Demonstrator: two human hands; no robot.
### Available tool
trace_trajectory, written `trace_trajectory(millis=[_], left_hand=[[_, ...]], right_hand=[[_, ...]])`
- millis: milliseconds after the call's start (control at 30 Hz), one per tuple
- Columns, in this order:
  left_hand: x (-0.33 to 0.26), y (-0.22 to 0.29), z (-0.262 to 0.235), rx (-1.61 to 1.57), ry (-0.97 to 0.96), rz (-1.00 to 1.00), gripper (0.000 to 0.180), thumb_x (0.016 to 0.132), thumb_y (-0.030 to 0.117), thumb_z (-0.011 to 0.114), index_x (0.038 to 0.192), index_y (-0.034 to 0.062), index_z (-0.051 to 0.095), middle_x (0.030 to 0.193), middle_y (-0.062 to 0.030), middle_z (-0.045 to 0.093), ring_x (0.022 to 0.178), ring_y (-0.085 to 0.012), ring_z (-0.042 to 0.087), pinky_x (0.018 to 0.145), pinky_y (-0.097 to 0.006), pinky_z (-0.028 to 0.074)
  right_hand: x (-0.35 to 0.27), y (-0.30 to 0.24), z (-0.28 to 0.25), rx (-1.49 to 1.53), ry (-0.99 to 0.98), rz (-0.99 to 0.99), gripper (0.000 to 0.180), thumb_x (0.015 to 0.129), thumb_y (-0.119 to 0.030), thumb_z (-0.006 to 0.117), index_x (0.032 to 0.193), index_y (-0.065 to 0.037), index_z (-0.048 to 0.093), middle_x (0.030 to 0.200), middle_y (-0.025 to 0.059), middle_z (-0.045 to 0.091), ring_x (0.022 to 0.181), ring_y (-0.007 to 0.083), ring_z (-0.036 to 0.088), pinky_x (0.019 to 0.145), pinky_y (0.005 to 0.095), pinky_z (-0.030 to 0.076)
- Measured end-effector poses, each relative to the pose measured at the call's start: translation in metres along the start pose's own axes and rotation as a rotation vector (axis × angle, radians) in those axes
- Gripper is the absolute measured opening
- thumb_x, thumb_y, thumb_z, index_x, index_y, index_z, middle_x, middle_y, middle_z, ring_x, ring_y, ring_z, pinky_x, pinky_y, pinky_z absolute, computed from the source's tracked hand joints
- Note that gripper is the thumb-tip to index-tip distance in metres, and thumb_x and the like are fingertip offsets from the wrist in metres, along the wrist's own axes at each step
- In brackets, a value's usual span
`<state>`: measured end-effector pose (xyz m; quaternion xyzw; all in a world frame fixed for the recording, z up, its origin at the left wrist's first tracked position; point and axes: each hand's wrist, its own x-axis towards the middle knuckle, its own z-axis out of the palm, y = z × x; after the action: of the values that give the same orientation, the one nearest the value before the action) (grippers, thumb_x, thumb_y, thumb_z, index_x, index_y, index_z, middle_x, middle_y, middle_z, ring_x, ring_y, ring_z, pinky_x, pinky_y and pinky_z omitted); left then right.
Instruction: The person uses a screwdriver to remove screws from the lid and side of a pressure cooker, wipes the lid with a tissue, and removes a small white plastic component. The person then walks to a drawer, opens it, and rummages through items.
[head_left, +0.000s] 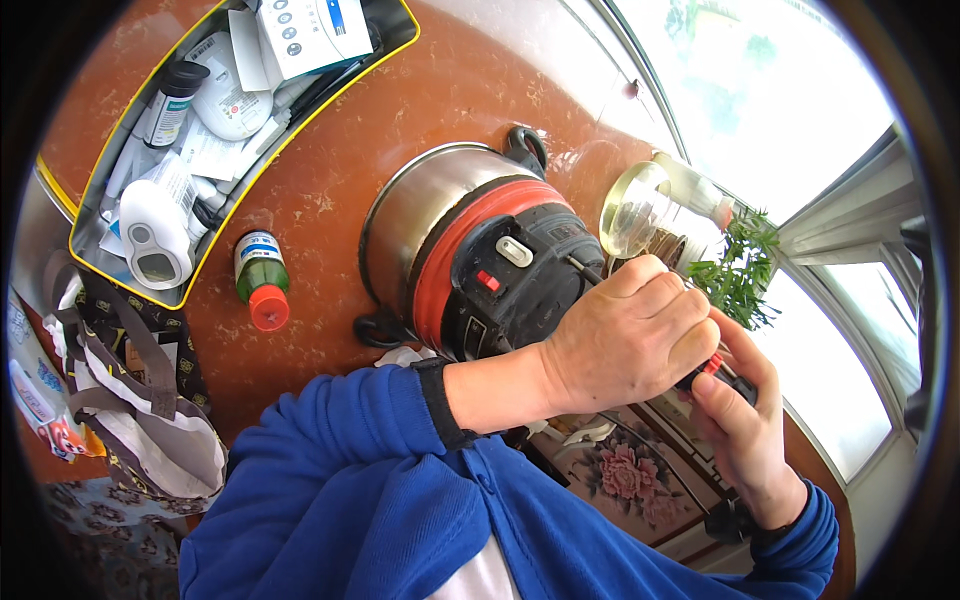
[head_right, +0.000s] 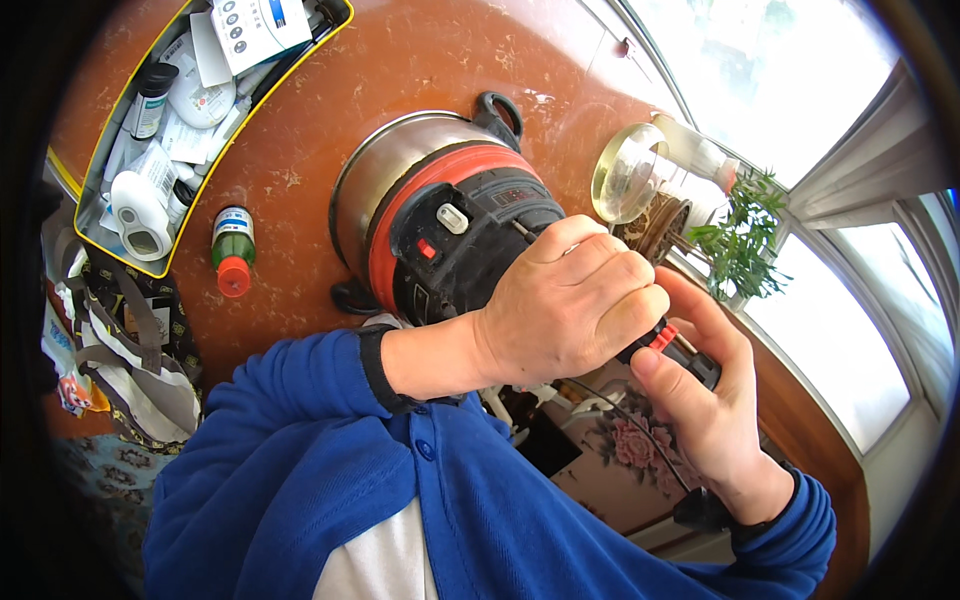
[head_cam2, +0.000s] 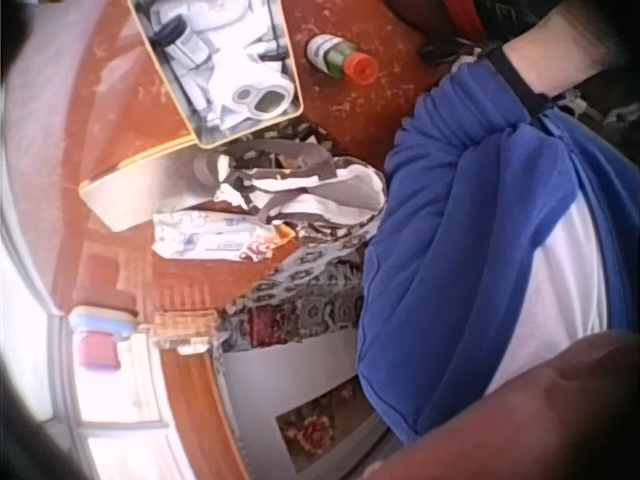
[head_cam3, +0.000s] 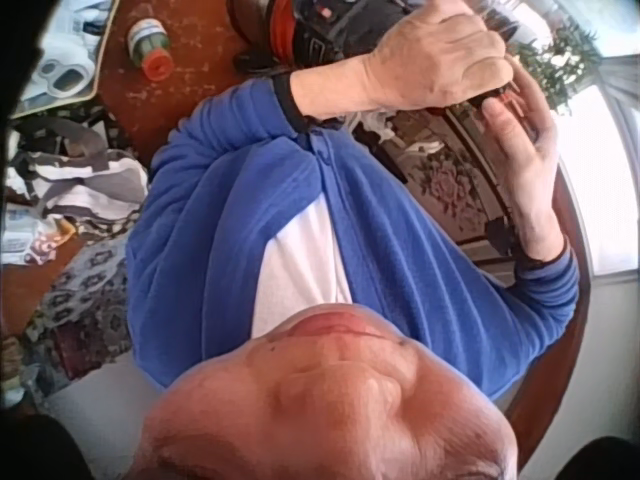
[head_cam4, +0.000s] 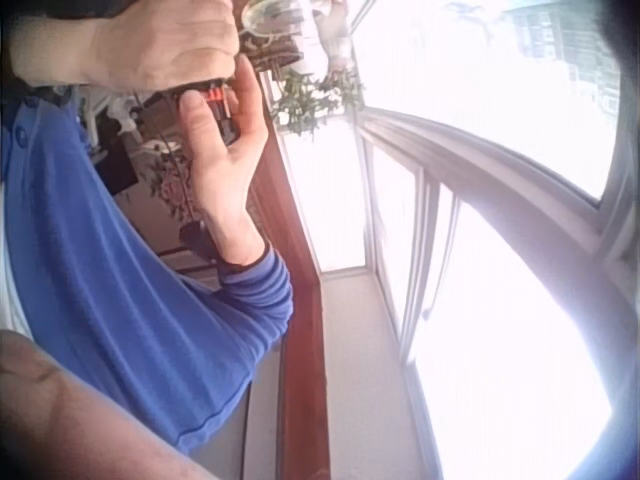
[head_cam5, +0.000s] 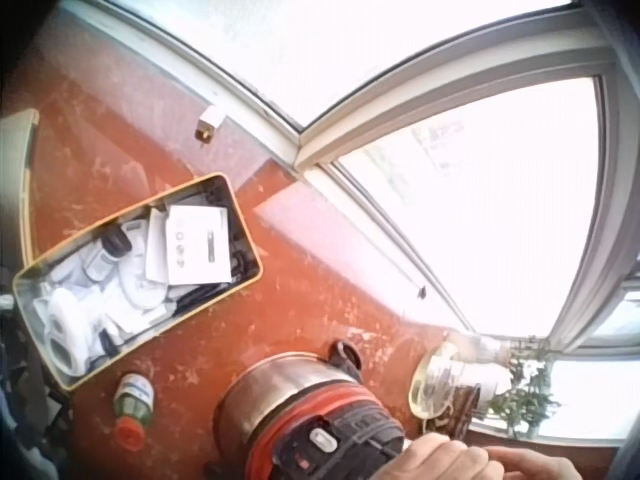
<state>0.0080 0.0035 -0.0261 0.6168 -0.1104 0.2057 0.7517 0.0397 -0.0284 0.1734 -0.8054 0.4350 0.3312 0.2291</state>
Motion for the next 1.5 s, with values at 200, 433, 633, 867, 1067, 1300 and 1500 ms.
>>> trace_trajectory(millis=[200,433,633,867,1067,1300,1500], left_hand=[[0.004,-0.007,0.0,-0.1,-0.236,0.013,0.009,0.085,0.017,0.062,0.089,0.0107,0.056,0.087,-0.0043,0.055,0.085,-0.0215,0.059,0.087,-0.038,0.045],[0.01,-0.018,-0.003,-0.256,-0.326,0.036,0.016,0.088,0.014,0.061,0.1,0.0044,0.06,0.094,-0.0083,0.06,0.09,-0.0257,0.063,0.088,-0.04,0.046],[0.005,-0.012,-0.003,-0.058,-0.189,-0.006,0.016,0.088,0.017,0.062,0.102,0.0085,0.059,0.095,-0.0048,0.06,0.088,-0.0225,0.063,0.093,-0.04,0.046],[0.002,0.0,-0.001,0.183,-0.177,-0.013,0.008,0.084,0.017,0.064,0.081,0.0141,0.057,0.079,-0.001,0.054,0.074,-0.0169,0.059,0.091,-0.035,0.047],[0.012,-0.007,-0.013,0.079,-0.428,0.042,0.008,0.083,0.015,0.064,0.078,0.0121,0.059,0.076,-0.0037,0.056,0.074,-0.0185,0.062,0.097,-0.037,0.048],[0.01,0.001,-0.016,0.183,-0.304,-0.03,0.013,0.084,0.016,0.063,0.091,0.0047,0.066,0.083,-0.0054,0.058,0.085,-0.0206,0.062,0.098,-0.039,0.047],[-0.004,0.014,-0.003,0.182,-0.155,-0.093,0.022,0.086,0.019,0.064,0.104,0.006,0.063,0.091,-0.0035,0.059,0.086,-0.0185,0.061,0.093,-0.038,0.046]], right_hand=[[0.005,0.011,-0.006,0.009,-0.086,-0.061,0.09,0.092,-0.043,0.075,0.157,0.004,0.033,0.093,0.0091,0.065,0.05,0.0068,0.049,0.043,0.0199,0.034],[0.014,0.008,-0.017,-1.041,-0.018,-0.839,0.106,0.069,-0.009,0.089,0.158,0.006,0.031,0.097,0.0172,0.068,0.08,0.0286,0.067,0.077,0.0374,0.055],[0.019,-0.002,-0.009,-0.359,-0.009,-0.28,0.073,0.092,-0.016,0.076,0.153,0.004,0.041,0.086,0.0052,0.062,0.07,0.0092,0.057,0.059,0.0255,0.046],[0.006,-0.004,-0.009,0.123,-0.075,0.149,0.071,0.1,-0.029,0.068,0.156,0.001,0.037,0.096,0.0079,0.065,0.053,0.0074,0.046,0.044,0.0216,0.035],[0.006,0.009,-0.01,-0.246,-0.138,-0.281,0.089,0.092,-0.033,0.079,0.157,0.004,0.03,0.119,0.0174,0.064,0.086,0.0247,0.07,0.067,0.0357,0.058],[0.018,0.005,-0.018,-0.876,-0.077,-0.699,0.091,0.076,-0.007,0.082,0.155,0.004,0.039,0.113,0.0214,0.064,0.098,0.0309,0.069,0.084,0.0371,0.056],[0.007,0.011,-0.006,-0.13,-0.102,-0.185,0.073,0.095,-0.012,0.069,0.157,0.002,0.035,0.106,0.0091,0.066,0.078,0.0123,0.063,0.067,0.0255,0.052]])
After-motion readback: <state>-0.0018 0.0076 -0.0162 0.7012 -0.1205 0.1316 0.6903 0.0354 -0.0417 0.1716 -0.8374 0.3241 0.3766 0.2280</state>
